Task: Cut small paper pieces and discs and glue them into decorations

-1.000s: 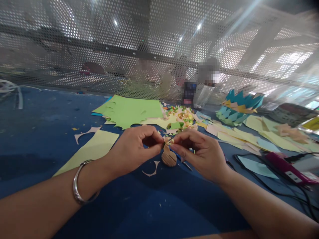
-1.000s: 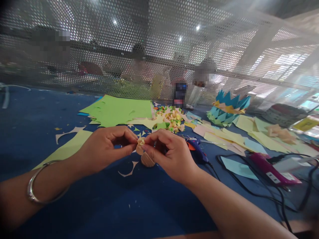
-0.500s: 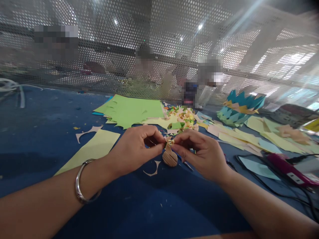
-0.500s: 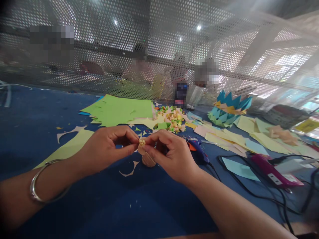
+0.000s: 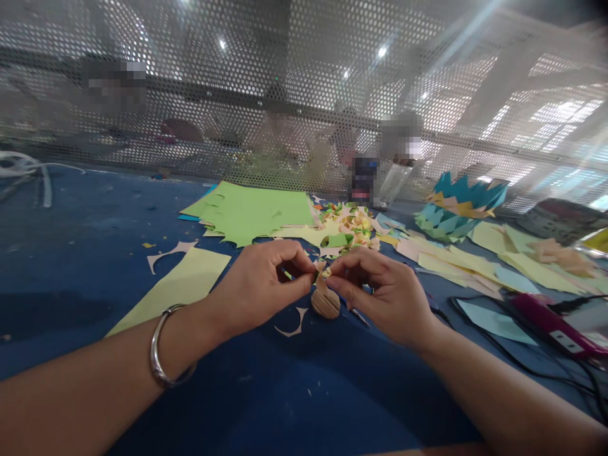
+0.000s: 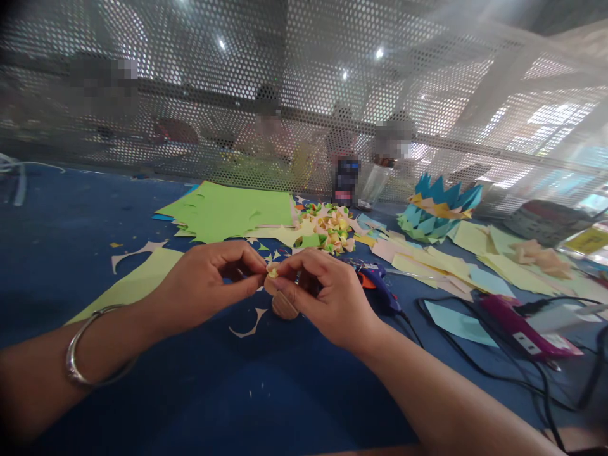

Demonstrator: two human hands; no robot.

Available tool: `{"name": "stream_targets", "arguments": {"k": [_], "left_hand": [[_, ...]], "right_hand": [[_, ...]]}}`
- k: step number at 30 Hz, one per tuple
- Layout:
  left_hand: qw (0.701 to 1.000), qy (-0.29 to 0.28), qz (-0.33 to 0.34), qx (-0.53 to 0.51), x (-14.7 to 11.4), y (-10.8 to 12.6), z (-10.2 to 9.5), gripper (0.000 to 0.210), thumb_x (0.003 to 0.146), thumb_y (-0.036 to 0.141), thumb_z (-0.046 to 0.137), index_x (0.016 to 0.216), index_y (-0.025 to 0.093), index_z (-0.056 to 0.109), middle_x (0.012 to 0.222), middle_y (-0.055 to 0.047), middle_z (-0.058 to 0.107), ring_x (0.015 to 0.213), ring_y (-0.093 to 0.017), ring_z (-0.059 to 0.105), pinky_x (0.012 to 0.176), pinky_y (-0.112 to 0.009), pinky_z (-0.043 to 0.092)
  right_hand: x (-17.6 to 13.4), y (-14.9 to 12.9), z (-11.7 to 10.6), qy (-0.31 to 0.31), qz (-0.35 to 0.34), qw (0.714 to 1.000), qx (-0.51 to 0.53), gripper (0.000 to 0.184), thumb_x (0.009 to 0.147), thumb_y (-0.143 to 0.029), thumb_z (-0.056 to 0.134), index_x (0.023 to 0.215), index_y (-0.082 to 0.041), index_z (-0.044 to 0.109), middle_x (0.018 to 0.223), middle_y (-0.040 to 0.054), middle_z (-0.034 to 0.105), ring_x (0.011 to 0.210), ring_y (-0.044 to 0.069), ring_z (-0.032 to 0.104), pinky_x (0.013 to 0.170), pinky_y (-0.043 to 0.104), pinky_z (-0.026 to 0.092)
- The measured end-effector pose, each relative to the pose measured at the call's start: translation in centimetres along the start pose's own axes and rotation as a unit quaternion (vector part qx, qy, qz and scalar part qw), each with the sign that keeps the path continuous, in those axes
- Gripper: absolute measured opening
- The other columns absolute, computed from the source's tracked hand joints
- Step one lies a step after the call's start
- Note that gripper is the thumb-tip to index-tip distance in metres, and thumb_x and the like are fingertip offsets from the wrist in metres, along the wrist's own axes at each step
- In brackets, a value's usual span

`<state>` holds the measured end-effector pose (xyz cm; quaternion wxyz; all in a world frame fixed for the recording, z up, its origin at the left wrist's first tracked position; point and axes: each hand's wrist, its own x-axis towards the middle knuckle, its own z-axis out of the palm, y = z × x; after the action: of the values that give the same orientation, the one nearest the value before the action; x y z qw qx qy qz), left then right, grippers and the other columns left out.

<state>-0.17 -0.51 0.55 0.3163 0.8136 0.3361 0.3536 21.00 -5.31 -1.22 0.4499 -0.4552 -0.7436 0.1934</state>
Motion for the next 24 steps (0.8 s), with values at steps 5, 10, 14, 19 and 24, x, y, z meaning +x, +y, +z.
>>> {"name": "stream_targets", "arguments": {"k": [5,10,14,19,24], "left_hand": [[1.000,0.008,-0.008,-0.010,0.06,-0.05,0.10,0.005,0.083,0.021,0.067,0.083,0.018,0.071,0.079,-0.002,0.074,0.070,-0.014,0.068,0.065,-0.026,0.054],[1.000,0.007,-0.018,-0.002,0.03,-0.08,0.10,0.008,0.084,0.025,0.067,0.084,0.018,0.071,0.080,-0.003,0.075,0.072,-0.016,0.067,0.067,-0.029,0.053],[1.000,0.011,-0.009,0.022,0.04,-0.18,0.10,0.008,0.085,0.024,0.065,0.084,0.019,0.071,0.080,-0.003,0.075,0.071,-0.016,0.066,0.066,-0.030,0.053],[0.999,0.014,0.000,0.031,0.08,-0.16,0.03,0.007,0.085,0.024,0.065,0.085,0.020,0.071,0.081,-0.003,0.075,0.072,-0.016,0.067,0.068,-0.030,0.054],[0.999,0.020,0.010,0.043,0.02,0.09,-0.06,0.007,0.084,0.021,0.065,0.084,0.020,0.072,0.082,-0.004,0.075,0.073,-0.016,0.068,0.069,-0.030,0.055]], "right_hand": [[0.07,0.03,0.02,-0.001,0.006,1.000,-0.003,0.014,0.093,-0.035,0.072,0.096,-0.021,0.071,0.082,0.0014,0.067,0.063,0.011,0.059,0.058,0.026,0.050],[0.00,0.22,0.02,0.003,0.010,1.000,-0.005,0.017,0.093,-0.037,0.072,0.097,-0.021,0.071,0.079,0.0005,0.065,0.063,0.011,0.059,0.057,0.025,0.049],[0.03,0.32,-0.01,0.004,0.010,1.000,-0.010,0.016,0.093,-0.037,0.072,0.097,-0.021,0.071,0.080,0.0007,0.065,0.062,0.010,0.058,0.056,0.025,0.048],[0.11,0.28,-0.02,0.004,0.010,1.000,-0.015,0.016,0.093,-0.037,0.072,0.096,-0.021,0.071,0.080,0.0008,0.065,0.061,0.010,0.058,0.055,0.025,0.047],[0.14,0.26,-0.03,0.004,0.014,1.000,-0.011,0.015,0.093,-0.036,0.072,0.094,-0.021,0.071,0.079,0.0008,0.066,0.061,0.010,0.058,0.056,0.025,0.048]]}}
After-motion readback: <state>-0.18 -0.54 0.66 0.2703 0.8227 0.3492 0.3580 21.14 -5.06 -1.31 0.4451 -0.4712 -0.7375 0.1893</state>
